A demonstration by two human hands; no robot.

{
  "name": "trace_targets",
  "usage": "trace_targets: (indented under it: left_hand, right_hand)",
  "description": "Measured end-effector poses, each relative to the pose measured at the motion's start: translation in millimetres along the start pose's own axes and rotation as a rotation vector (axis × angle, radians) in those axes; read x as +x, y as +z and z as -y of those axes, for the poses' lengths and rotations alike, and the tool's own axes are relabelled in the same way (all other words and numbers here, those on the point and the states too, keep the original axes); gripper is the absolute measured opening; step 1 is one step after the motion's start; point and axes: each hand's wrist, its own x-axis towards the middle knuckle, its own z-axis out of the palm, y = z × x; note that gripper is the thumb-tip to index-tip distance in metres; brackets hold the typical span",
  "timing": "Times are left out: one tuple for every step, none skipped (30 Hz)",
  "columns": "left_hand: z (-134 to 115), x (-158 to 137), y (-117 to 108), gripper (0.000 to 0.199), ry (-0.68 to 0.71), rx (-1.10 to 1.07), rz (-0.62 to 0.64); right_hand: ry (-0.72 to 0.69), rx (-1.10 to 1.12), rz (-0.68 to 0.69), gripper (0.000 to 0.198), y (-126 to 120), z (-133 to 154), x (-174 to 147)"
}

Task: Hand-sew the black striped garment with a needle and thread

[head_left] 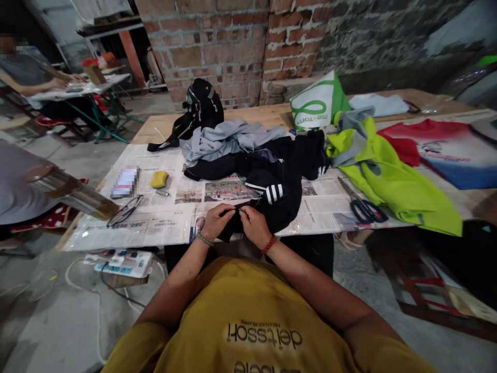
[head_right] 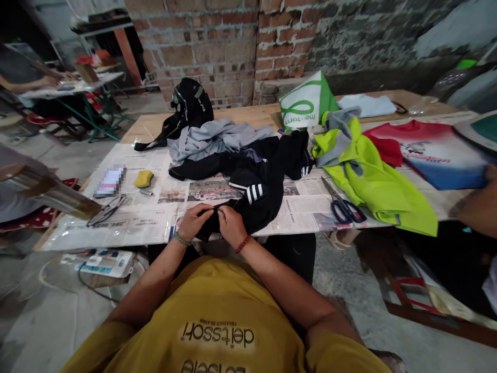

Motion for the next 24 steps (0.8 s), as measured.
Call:
trace_targets:
  left_hand:
    - [-0.5,-0.1,0.3,0.015,-0.017,0.001,-0.010]
    - [-1.0,-0.1,0.7,0.017,-0.024,0.001,-0.009]
    - [-1.3,0.1,1.2,0.019,-0.020,-0.001,0.003]
    - [-1.2,0.3,1.7,0.021,-0.008,-0.006,0.020]
    - [-0.8,0.7,2.2,0.021,0.006,-0.011,0.036]
    - [0.1,1.0,2.6,0.020,0.017,-0.013,0.045]
    - [1.2,1.4,2.8,0.019,0.017,-0.012,0.041]
    - [2.5,1.8,2.8,0.017,0.006,-0.007,0.024]
    - [3.7,2.1,2.6,0.016,-0.015,0.000,0.004]
    - [4.6,2.4,2.3,0.015,-0.039,0.008,-0.013]
    - [5.1,2.6,1.9,0.014,-0.060,0.016,-0.026]
    - [5.1,2.8,1.5,0.014,-0.078,0.023,-0.035]
    - [4.7,2.9,1.1,0.014,-0.089,0.028,-0.037]
    - [4.0,3.0,0.9,0.014,-0.096,0.034,-0.037]
    - [3.1,3.1,0.8,0.014,-0.099,0.038,-0.036]
    - [2.2,3.2,0.9,0.013,-0.101,0.041,-0.036]
    - [1.4,3.4,1.1,0.013,-0.103,0.041,-0.036]
    - [0.8,3.6,1.5,0.013,-0.104,0.038,-0.035]
    - [0.4,3.7,1.9,0.013,-0.107,0.034,-0.036]
    - [0.1,3.9,2.3,0.013,-0.109,0.032,-0.040]
    - [0.1,4.0,2.7,0.012,-0.110,0.031,-0.043]
    - [0.2,4.2,3.1,0.012,-0.110,0.034,-0.045]
    - [0.4,4.4,3.5,0.012,-0.109,0.039,-0.047]
    - [0.7,4.5,3.8,0.012,-0.107,0.046,-0.050]
  right_hand:
    - [0.008,0.015,0.002,0.016,-0.9,1.3,0.5]
    - [0.019,0.029,0.005,0.017,-1.7,2.4,0.6]
    - [0.033,0.041,0.007,0.017,-2.4,3.5,0.5]
    - [0.051,0.052,0.012,0.017,-3.0,4.4,0.3]
    - [0.068,0.061,0.019,0.017,-3.5,5.1,-0.1]
    - [0.085,0.068,0.025,0.016,-3.8,5.5,-0.5]
    - [0.102,0.071,0.030,0.016,-4.0,5.7,-0.9]
    - [0.117,0.069,0.033,0.015,-4.2,5.6,-1.5]
    - [0.130,0.065,0.033,0.014,-4.3,5.3,-2.0]
    - [0.140,0.057,0.034,0.013,-4.5,4.8,-2.7]
    - [0.145,0.045,0.036,0.013,-4.8,4.2,-3.4]
    - [0.146,0.032,0.043,0.012,-5.1,3.5,-4.2]
    - [0.145,0.020,0.051,0.013,-5.5,2.8,-4.8]
    - [0.143,0.008,0.060,0.014,-5.9,2.1,-5.4]
    - [0.141,-0.002,0.072,0.015,-6.2,1.6,-5.7]
    - [0.141,-0.012,0.084,0.016,-6.5,1.2,-6.0]
    - [0.143,-0.020,0.095,0.016,-6.5,0.9,-6.1]
    - [0.146,-0.029,0.106,0.016,-6.3,0.9,-6.1]
    - [0.147,-0.038,0.116,0.017,-5.9,1.0,-6.2]
    - [0.146,-0.049,0.124,0.017,-5.2,1.3,-6.3]
    - [0.145,-0.059,0.131,0.019,-4.5,1.6,-6.5]
    - [0.143,-0.073,0.136,0.020,-3.6,1.9,-6.8]
    - [0.139,-0.092,0.142,0.021,-2.7,2.1,-7.3]
    - [0.131,-0.114,0.148,0.021,-1.9,2.1,-7.8]
